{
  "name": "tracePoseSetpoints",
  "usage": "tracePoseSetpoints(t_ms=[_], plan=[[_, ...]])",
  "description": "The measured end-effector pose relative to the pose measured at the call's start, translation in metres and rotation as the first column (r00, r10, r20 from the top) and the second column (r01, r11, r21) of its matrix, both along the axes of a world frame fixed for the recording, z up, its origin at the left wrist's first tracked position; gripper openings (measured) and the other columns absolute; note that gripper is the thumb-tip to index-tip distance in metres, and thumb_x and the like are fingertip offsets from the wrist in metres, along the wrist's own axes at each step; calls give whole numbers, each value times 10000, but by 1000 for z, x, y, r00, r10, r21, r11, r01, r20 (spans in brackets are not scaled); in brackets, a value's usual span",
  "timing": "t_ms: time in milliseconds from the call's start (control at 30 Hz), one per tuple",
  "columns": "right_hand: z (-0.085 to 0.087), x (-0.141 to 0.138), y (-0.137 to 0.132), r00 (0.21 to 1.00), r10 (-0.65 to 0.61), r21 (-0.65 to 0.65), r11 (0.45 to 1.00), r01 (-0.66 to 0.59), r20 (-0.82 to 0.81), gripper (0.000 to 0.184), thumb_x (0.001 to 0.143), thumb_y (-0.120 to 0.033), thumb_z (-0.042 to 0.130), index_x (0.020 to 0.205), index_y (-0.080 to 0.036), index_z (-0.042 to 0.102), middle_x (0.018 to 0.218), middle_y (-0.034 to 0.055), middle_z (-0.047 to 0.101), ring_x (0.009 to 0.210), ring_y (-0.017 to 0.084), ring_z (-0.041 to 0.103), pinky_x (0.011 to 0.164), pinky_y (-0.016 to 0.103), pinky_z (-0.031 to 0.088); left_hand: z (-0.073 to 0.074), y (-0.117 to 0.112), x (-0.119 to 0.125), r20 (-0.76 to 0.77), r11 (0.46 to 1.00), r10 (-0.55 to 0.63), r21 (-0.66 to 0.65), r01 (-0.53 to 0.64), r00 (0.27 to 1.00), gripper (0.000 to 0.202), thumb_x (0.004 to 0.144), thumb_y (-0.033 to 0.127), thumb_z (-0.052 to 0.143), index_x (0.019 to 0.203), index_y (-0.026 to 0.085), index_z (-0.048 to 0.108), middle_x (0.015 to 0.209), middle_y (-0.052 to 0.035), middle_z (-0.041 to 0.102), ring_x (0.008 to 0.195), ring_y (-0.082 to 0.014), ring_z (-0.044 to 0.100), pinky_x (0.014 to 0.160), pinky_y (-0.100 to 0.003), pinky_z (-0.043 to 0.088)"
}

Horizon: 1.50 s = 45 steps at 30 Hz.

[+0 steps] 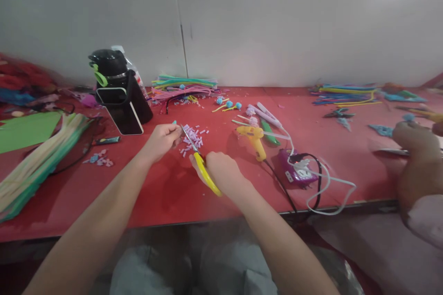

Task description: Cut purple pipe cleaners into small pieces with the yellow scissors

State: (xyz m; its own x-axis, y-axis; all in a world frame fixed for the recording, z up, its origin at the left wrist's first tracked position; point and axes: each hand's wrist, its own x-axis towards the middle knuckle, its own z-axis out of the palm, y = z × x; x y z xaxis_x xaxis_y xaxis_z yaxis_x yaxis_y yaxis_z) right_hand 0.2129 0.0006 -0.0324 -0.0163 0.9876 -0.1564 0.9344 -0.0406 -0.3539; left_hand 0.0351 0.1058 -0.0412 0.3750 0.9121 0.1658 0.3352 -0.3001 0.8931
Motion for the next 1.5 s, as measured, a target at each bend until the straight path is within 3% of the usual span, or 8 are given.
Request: tracePoseSetpoints(t_ms=[200,533,733,967,1133,1300,1500], plan=[[-4,3,7,999,4,-33,999,-6,-54,607,983,-647,381,744,-175,677,693,171,699,726,287,723,534,305,308,-5,3,8,128,977,70,-210,-42,989,336,900,212,509,568,178,468,487,44,425,418,-72,344,451,-230,233],[-4,2,6,997,-21,-42,999,17,-78,474,987,-519,451,745,-176,671,715,160,699,761,258,731,539,290,309,-2,2,11,181,950,81,-311,-21,980,386,926,188,491,544,173,435,468,54,381,382,-47,275,430,-220,192],[-1,0,6,995,-46,-34,998,43,-84,501,983,-543,438,697,-184,640,698,166,695,734,258,720,536,297,308,-2,2,10,193,938,92,-347,-20,977,368,929,189,501,566,166,449,487,55,390,383,-40,277,431,-214,197],[-11,-2,7,989,-64,-18,998,62,-134,535,951,-602,446,601,-210,545,615,115,637,569,190,592,504,289,294,2,-1,9,172,934,104,-357,-37,980,345,944,190,509,601,155,507,479,60,389,381,-42,272,424,-205,208],[-10,0,4,965,-75,-63,996,61,-251,577,907,-641,524,521,-223,427,474,32,490,463,133,456,480,284,262,8,1,-1,145,927,76,-374,-17,986,330,944,188,532,618,137,554,490,31,472,373,-37,285,411,-205,188],[-5,18,17,860,-85,-167,986,0,-503,697,885,-753,476,440,-218,443,392,26,473,374,128,468,456,273,368,6,9,-15,112,953,32,-302,3,993,245,917,245,597,727,121,688,633,-35,631,467,-69,456,463,-211,324],[8,25,59,800,-118,-99,992,73,-589,733,878,-782,452,447,-193,529,424,57,537,361,124,473,434,273,381,-8,17,-21,-120,995,99,16,-98,988,161,837,271,696,772,155,786,628,-21,678,591,-128,567,612,-257,422]])
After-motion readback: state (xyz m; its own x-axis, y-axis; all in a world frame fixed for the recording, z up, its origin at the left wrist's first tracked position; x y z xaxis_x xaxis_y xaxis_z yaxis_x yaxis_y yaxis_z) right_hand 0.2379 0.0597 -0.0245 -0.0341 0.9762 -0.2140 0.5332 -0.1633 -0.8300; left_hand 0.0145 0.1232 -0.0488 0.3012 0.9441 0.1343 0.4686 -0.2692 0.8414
